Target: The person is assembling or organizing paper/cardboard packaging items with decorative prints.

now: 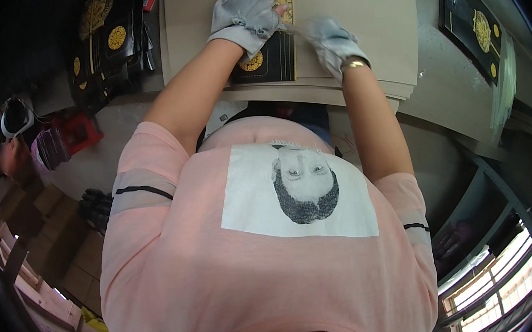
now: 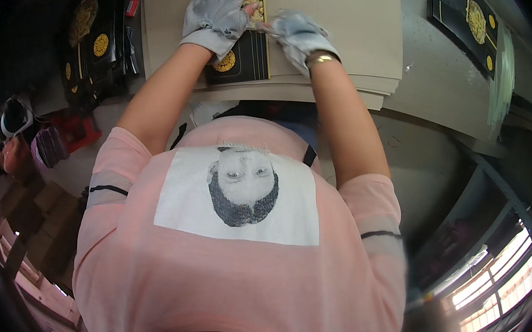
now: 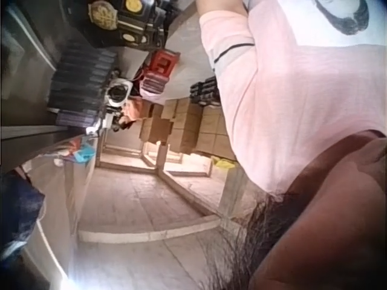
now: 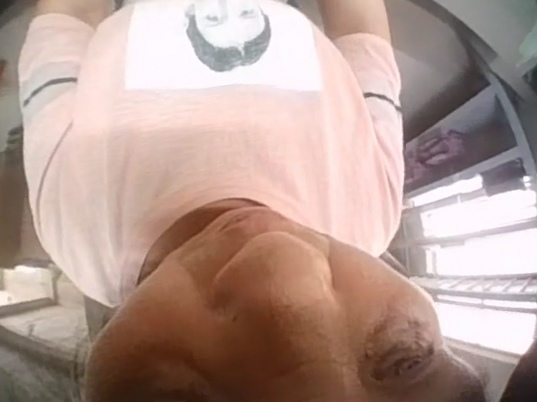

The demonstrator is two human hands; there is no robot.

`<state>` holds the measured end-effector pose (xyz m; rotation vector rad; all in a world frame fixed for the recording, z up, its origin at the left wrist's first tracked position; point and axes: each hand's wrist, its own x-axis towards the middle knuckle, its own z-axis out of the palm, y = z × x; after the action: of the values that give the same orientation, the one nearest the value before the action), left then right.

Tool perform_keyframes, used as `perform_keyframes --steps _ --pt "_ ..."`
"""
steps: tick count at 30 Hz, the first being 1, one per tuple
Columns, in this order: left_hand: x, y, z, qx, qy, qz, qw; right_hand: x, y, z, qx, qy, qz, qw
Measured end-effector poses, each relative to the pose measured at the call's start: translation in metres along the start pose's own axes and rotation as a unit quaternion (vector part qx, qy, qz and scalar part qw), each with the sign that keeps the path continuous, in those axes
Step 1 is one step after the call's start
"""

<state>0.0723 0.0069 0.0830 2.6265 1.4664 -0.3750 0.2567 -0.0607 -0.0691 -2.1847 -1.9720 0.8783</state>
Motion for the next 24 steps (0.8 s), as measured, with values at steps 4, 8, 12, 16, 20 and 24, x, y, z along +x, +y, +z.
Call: perform_keyframes --steps 4,8,12,16,20,24 --pt "-0.006 -0.006 -0.012 -0.032 -0.014 0.0 0.999 0.013 -0.037 0.0 -0.011 -0.041 0.031 0.999" --pt "-0.023 -0.018 0.057 0.021 0.114 0.101 0.988 0.031 -0.007 0.018 -0.021 -0.075 0.027 0.997" --pt "-0.088 -0.034 0.084 0.029 0.006 0.17 0.985 0.002 -0.054 -0.027 0.164 -0.082 0.09 0.979" --pt "-0.1 -0.037 0.102 0.012 0.006 0.198 0.98 -0.007 -0.053 -0.029 0.25 -0.071 0.099 0.961" --pt "-0.096 -0.038 0.105 0.028 0.003 0.192 0.981 -0.001 -0.057 -0.037 0.239 -0.141 0.125 0.953" --pt "-0.096 -0.034 0.101 0.011 -0.011 0.185 0.983 -0.001 -0.047 -0.02 0.346 -0.091 0.126 0.925"
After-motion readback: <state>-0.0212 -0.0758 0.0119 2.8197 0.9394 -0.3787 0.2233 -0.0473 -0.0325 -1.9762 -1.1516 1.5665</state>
